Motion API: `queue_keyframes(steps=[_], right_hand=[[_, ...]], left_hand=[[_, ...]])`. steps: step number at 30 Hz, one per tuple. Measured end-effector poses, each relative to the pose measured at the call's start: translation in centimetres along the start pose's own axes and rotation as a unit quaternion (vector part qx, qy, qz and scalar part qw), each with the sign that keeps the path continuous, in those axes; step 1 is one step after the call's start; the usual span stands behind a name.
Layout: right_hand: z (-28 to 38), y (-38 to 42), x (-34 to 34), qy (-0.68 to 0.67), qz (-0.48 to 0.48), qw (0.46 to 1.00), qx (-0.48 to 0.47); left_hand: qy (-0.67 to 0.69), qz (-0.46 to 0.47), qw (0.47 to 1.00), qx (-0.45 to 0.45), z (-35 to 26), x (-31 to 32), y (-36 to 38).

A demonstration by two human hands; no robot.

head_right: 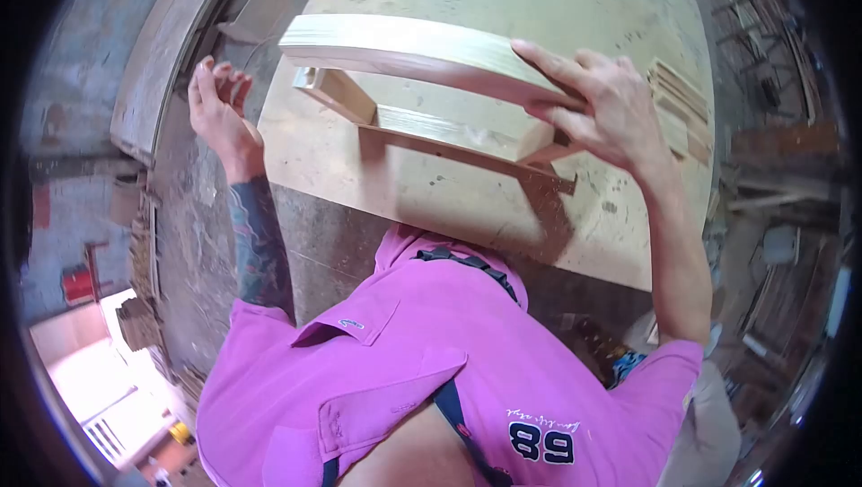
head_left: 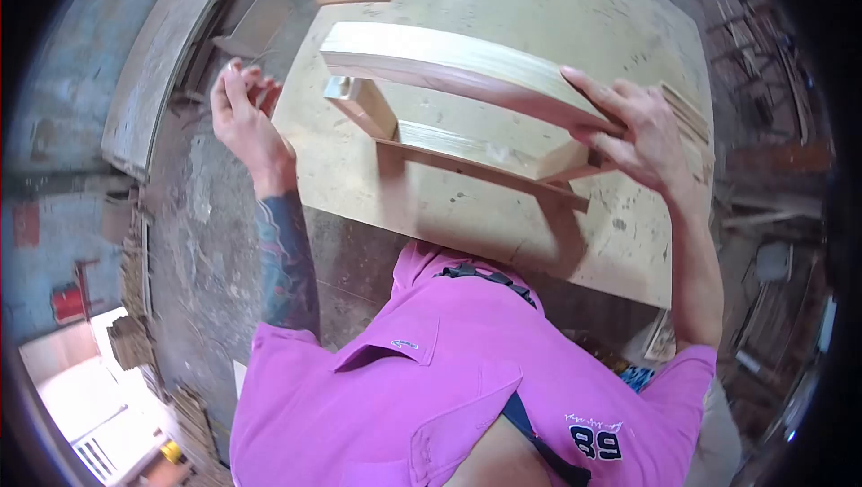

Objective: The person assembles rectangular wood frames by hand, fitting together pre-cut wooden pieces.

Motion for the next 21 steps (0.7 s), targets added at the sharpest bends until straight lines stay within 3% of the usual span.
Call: queue_keyframes(steps=[3,8,11,15,16,21], right_hand=[[1.6,-0.6,0.0,0.04,0.005,0.999,-0.001],[3.2,-0.9,0.8,0.044,0.01,0.999,-0.01],[3.3,-0.9,0.8,0.047,0.008,0.999,-0.014],[3.4,-0.9,0.8,0.073,0.008,0.997,-0.023],[3.6,-0.9,0.7,0.077,0.005,0.997,-0.027],[3.4,-1.3,1.0,0.051,0.02,0.998,-0.022]], left_hand=[[-0.033,0.041,0.999,0.007,-1.1,0.6,-3.0],[-0.155,0.215,0.963,-0.042,-0.1,4.4,-5.6],[-0.278,0.323,0.903,-0.054,3.0,6.8,-6.3],[-0.459,0.419,0.781,-0.063,5.7,8.7,-4.4],[-0.483,0.412,0.754,-0.169,5.2,8.9,-4.1],[-0.485,0.413,0.756,-0.148,6.0,9.4,-4.2]])
Point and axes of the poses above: each hand's wrist, its own y-axis away from the middle knuckle, its own x-axis out of the palm, z = x × y, the point moved 3 cm from there along -y, towards the middle knuckle, and after that the axes turned 15 degrees about y, right-handed, at the moved point
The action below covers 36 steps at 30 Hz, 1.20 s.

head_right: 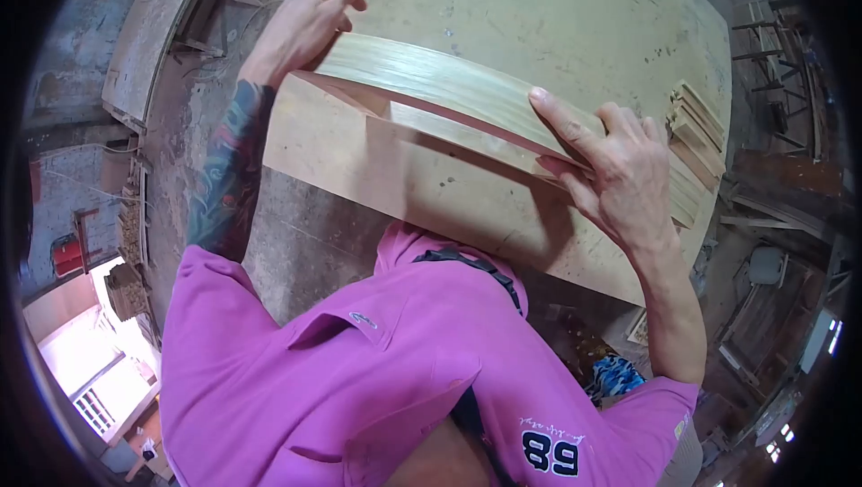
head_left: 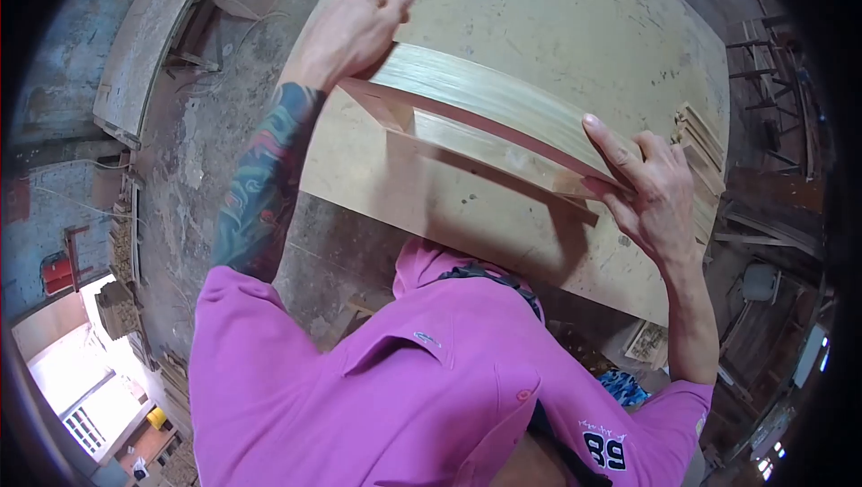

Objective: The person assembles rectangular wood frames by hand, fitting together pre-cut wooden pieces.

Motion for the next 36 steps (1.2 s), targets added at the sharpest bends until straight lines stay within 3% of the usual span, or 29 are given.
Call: queue_keyframes(steps=[4,7,10,12,14,16,18,20,21,24,26,29,32,33,36], right_hand=[[0.2,0.5,-0.1,0.002,0.025,1.0,0.01],[-0.4,1.6,-0.4,-0.01,-0.038,0.999,-0.02],[-4.9,7.8,-2.9,-0.126,-0.164,0.969,0.139],[-8.3,15.3,-0.9,-0.208,-0.15,0.905,0.339],[-8.6,20.9,4.5,-0.295,-0.104,0.827,0.468],[-5.3,20.3,11.3,-0.451,-0.146,0.77,0.428],[-2.7,16.8,15.1,-0.568,-0.131,0.72,0.377],[-2.3,13.1,13.3,-0.476,-0.09,0.81,0.33],[-2.5,12.8,12.6,-0.472,-0.075,0.814,0.329],[-2.7,13.1,12.7,-0.465,-0.08,0.821,0.321],[-2.2,13.5,14.0,-0.466,-0.14,0.822,0.297],[-2.0,13.2,15.4,-0.483,0.005,0.814,0.323],[-1.6,13.2,14.0,-0.41,-0.067,0.84,0.348],[-1.7,12.9,13.6,-0.466,-0.215,0.809,0.288],[-1.4,12.9,13.9,-0.451,-0.185,0.817,0.307]], left_hand=[[-0.037,-0.025,0.999,-0.01,1.0,-0.2,0.2],[-0.096,-0.072,0.992,0.032,0.9,0.0,0.7],[-0.166,-0.133,0.976,0.044,-1.7,-0.1,2.4],[-0.224,-0.153,0.944,0.19,-4.0,1.3,3.1],[-0.053,-0.052,0.945,0.318,-9.0,5.8,3.9],[0.0,0.098,0.91,0.404,-15.3,11.9,5.9],[-0.037,0.157,0.872,0.462,-19.7,17.2,8.1],[-0.083,0.286,0.87,0.392,-20.0,21.0,7.3],[-0.107,0.348,0.862,0.352,-20.0,22.3,7.3],[-0.139,0.373,0.869,0.293,-20.1,22.0,8.1],[-0.107,0.353,0.872,0.322,-19.4,22.2,8.2],[-0.087,0.363,0.88,0.294,-19.7,22.2,8.0],[-0.144,0.356,0.872,0.303,-20.1,22.0,8.3],[-0.128,0.326,0.873,0.341,-19.6,22.0,8.4],[-0.056,0.353,0.864,0.355,-19.8,22.3,8.4]])
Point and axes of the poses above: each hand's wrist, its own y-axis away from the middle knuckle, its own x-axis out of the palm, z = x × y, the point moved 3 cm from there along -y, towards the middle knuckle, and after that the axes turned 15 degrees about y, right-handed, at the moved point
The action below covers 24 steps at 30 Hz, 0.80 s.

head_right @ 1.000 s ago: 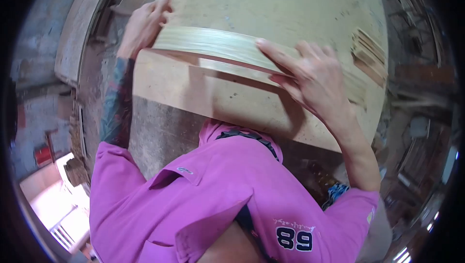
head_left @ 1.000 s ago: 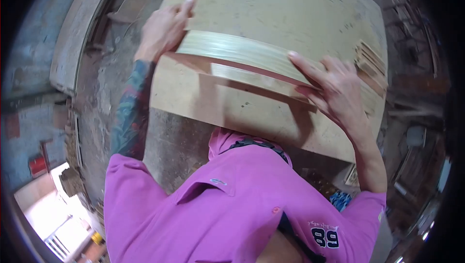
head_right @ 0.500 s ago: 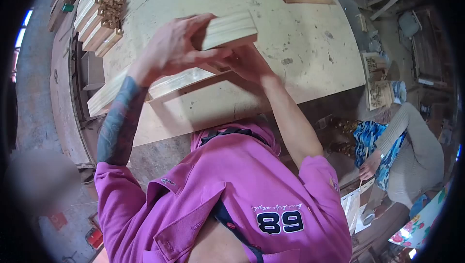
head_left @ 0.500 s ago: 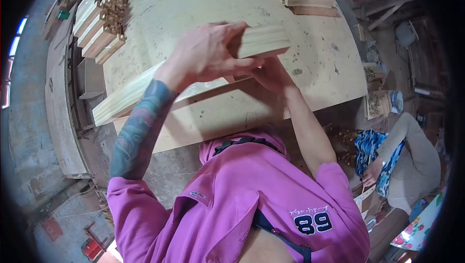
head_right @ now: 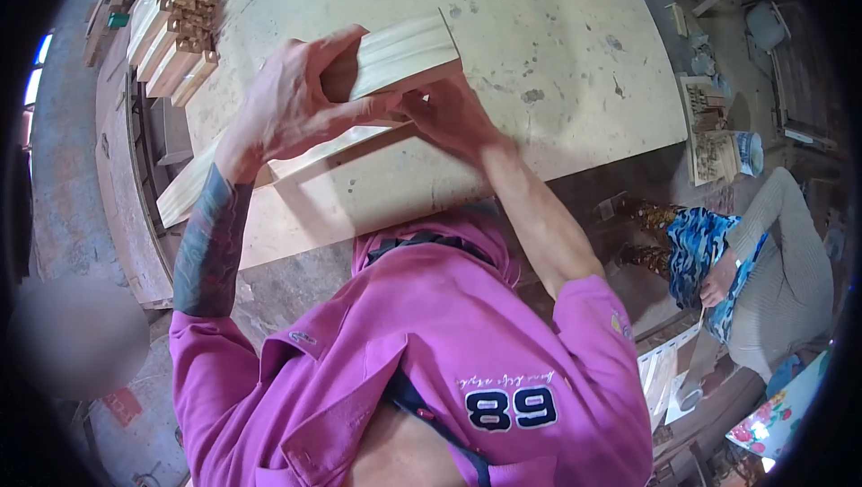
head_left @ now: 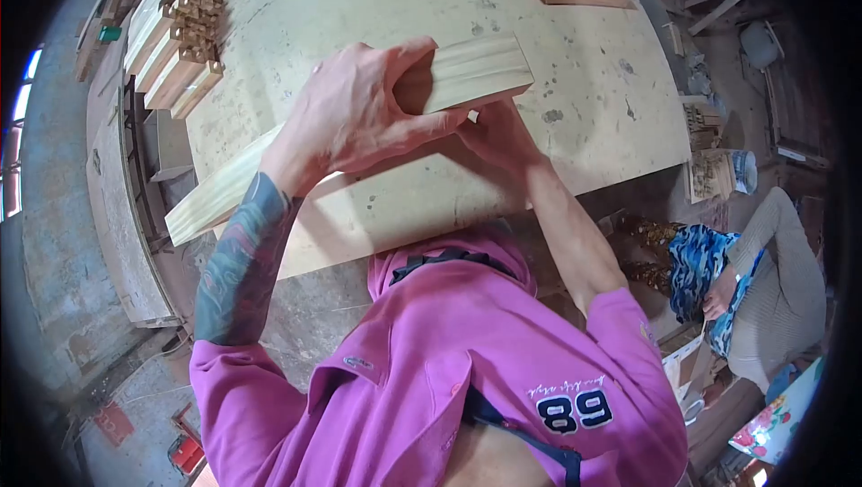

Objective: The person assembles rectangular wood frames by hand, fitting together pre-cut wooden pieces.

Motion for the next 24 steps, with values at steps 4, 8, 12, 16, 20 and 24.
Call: queue_keyframes(steps=[4,8,12,16,20,24], right_hand=[[0.2,-0.2,0.1,0.033,0.089,0.992,0.087],[-0.5,1.0,0.7,0.003,0.039,0.998,0.055],[-0.4,1.2,1.0,0.088,-0.073,0.992,-0.047],[0.3,-0.1,1.1,0.001,-0.102,0.994,-0.044],[0.9,0.8,0.8,-0.026,-0.036,0.999,0.004],[1.4,1.1,1.4,-0.016,-0.066,0.997,-0.035]], left_hand=[[-0.009,0.023,0.998,-0.063,0.8,0.2,-0.6],[0.012,0.021,0.999,-0.037,0.1,0.5,0.4],[-0.036,0.01,0.999,-0.015,0.3,0.5,0.4],[0.002,0.005,0.999,-0.033,1.2,0.1,-0.6],[-0.001,0.04,0.999,-0.002,1.3,0.2,0.4],[-0.012,0.055,0.998,-0.016,0.5,-0.4,1.0]])
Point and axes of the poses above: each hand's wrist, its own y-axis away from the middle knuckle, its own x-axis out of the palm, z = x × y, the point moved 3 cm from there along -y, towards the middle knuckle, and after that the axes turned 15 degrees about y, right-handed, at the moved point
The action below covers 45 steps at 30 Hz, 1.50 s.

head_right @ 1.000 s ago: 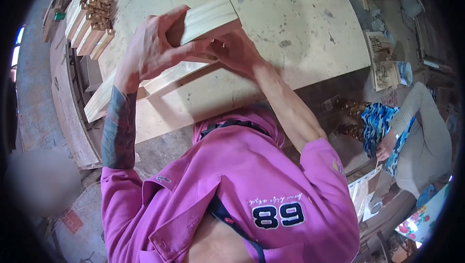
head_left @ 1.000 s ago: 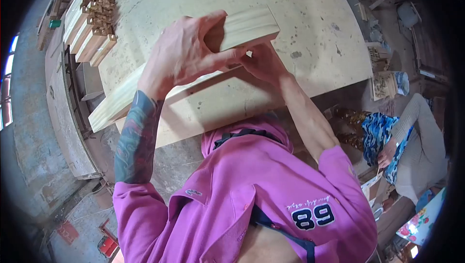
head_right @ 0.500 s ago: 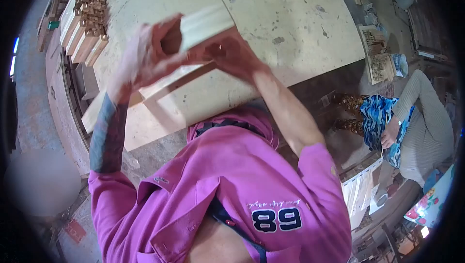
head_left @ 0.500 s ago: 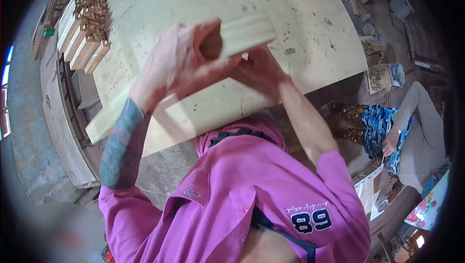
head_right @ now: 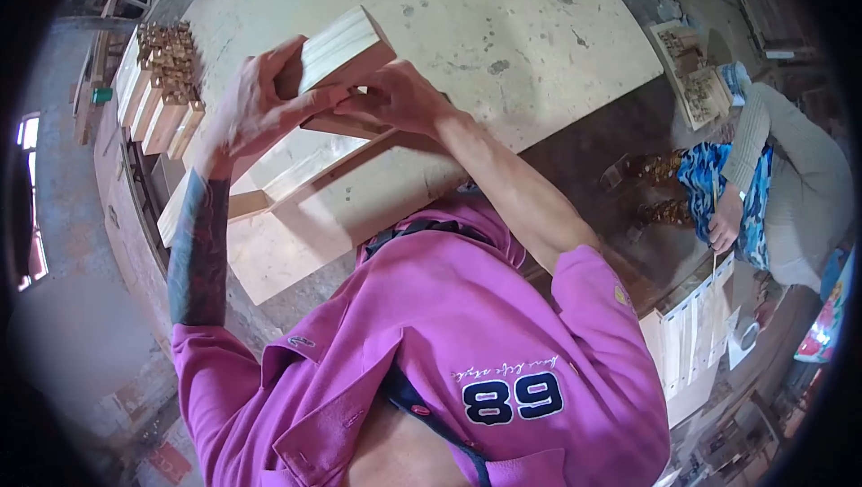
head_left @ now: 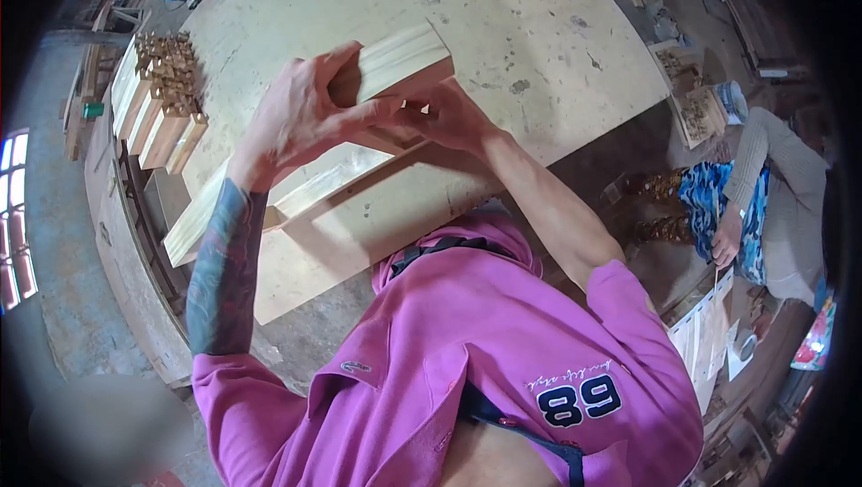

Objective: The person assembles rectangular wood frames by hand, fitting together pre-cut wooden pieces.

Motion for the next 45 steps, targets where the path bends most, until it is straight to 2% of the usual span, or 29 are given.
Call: queue_keyframes(steps=[2,3,6,7,9,10,11,12,14,15,16,18,21,22,23,24,26,27,28,30,33,34,36,37,39,40,42,44,45], right_hand=[[-0.4,0.3,0.8,0.01,0.021,1.0,0.009],[-0.8,0.4,1.1,0.012,0.058,0.997,0.042],[0.1,1.3,0.6,-0.009,-0.044,0.999,-0.013],[0.4,1.4,0.4,-0.034,-0.018,0.999,0.013],[0.3,1.7,-1.5,-0.08,0.09,0.985,0.127],[-3.1,1.7,-1.3,-0.197,0.084,0.968,0.131],[-6.6,1.7,-1.2,-0.312,0.078,0.937,0.135],[-7.7,0.8,-1.8,-0.361,-0.042,0.903,0.231],[-9.7,-2.4,-0.1,-0.415,-0.185,0.808,0.375],[-9.2,-3.3,4.9,-0.233,-0.297,0.869,0.32],[-9.1,-3.4,7.8,-0.244,-0.269,0.871,0.33],[-9.8,-3.9,8.2,-0.358,-0.118,0.855,0.357],[-11.7,-3.1,1.9,-0.304,-0.155,0.864,0.371],[-12.3,-2.3,-0.7,-0.275,-0.175,0.864,0.384],[-13.9,-1.2,-2.1,-0.271,-0.208,0.861,0.377],[-15.0,-0.1,-2.8,-0.267,-0.239,0.855,0.375],[-13.7,1.7,-2.6,-0.265,-0.269,0.839,0.391],[-12.6,2.4,-2.3,-0.265,-0.28,0.833,0.398],[-12.1,2.4,-2.3,-0.274,-0.285,0.828,0.399],[-10.5,2.4,-2.4,-0.294,-0.295,0.818,0.396],[-7.9,1.5,-6.0,-0.265,-0.303,0.873,0.275],[-6.9,1.6,-6.9,-0.247,-0.309,0.876,0.276],[-5.1,2.0,-8.2,-0.21,-0.32,0.881,0.279],[-5.7,2.4,-8.1,-0.229,-0.336,0.866,0.292],[-7.3,3.7,-6.9,-0.269,-0.348,0.836,0.329],[-7.6,3.5,-7.2,-0.219,-0.35,0.85,0.328],[-7.6,2.3,-7.9,-0.116,-0.348,0.875,0.316],[2.2,-2.1,-10.9,0.033,-0.384,0.913,0.132],[8.1,-4.3,-12.3,0.116,-0.381,0.916,0.048]], left_hand=[[0.004,-0.034,0.999,0.019,1.0,0.9,0.1],[0.013,-0.029,0.999,0.006,1.0,1.0,0.2],[-0.035,-0.031,0.998,0.038,0.7,1.4,0.6],[0.005,-0.023,0.999,0.04,0.4,1.7,0.9],[-0.039,-0.012,0.999,0.005,-0.2,1.6,1.3],[-0.065,-0.004,0.998,-0.009,-0.6,1.3,1.2],[-0.063,-0.032,0.997,0.035,-0.7,1.2,1.4],[-0.035,-0.053,0.997,0.048,-0.7,1.2,1.5],[0.025,-0.084,0.994,0.062,-0.7,1.6,1.7],[0.01,-0.07,0.996,0.051,-0.6,1.6,1.7],[-0.004,-0.052,0.998,0.037,-0.4,1.6,1.9],[-0.036,-0.027,0.999,-0.008,-0.6,1.4,2.0],[-0.082,0.011,0.992,-0.096,-1.3,0.4,2.6],[-0.019,-0.034,0.999,0.032,-0.2,0.2,2.5],[0.187,-0.083,0.979,0.0,-1.1,0.1,2.1],[0.385,-0.125,0.914,-0.038,-3.2,0.3,2.1],[0.077,-0.074,0.993,-0.043,0.3,0.9,1.0],[-0.074,-0.054,0.995,-0.035,1.2,1.3,0.3],[-0.039,-0.048,0.996,-0.07,1.1,1.3,0.3],[-0.037,-0.041,0.997,-0.05,1.6,1.4,0.6],[-0.048,-0.041,0.997,-0.033,0.8,0.8,1.4],[-0.05,-0.043,0.997,-0.034,0.6,0.4,1.5],[-0.017,-0.121,0.989,0.087,0.5,-2.4,1.3],[0.071,-0.146,0.984,0.076,-0.8,-3.0,1.7],[-0.172,-0.049,0.978,0.109,3.8,0.0,0.5],[-0.063,-0.02,0.996,-0.06,1.2,0.6,0.6],[-0.193,-0.03,0.971,0.137,3.8,1.0,0.1],[-0.254,-0.048,0.94,0.222,4.5,-0.3,1.3],[-0.246,-0.068,0.944,0.211,3.9,-1.4,2.7]])
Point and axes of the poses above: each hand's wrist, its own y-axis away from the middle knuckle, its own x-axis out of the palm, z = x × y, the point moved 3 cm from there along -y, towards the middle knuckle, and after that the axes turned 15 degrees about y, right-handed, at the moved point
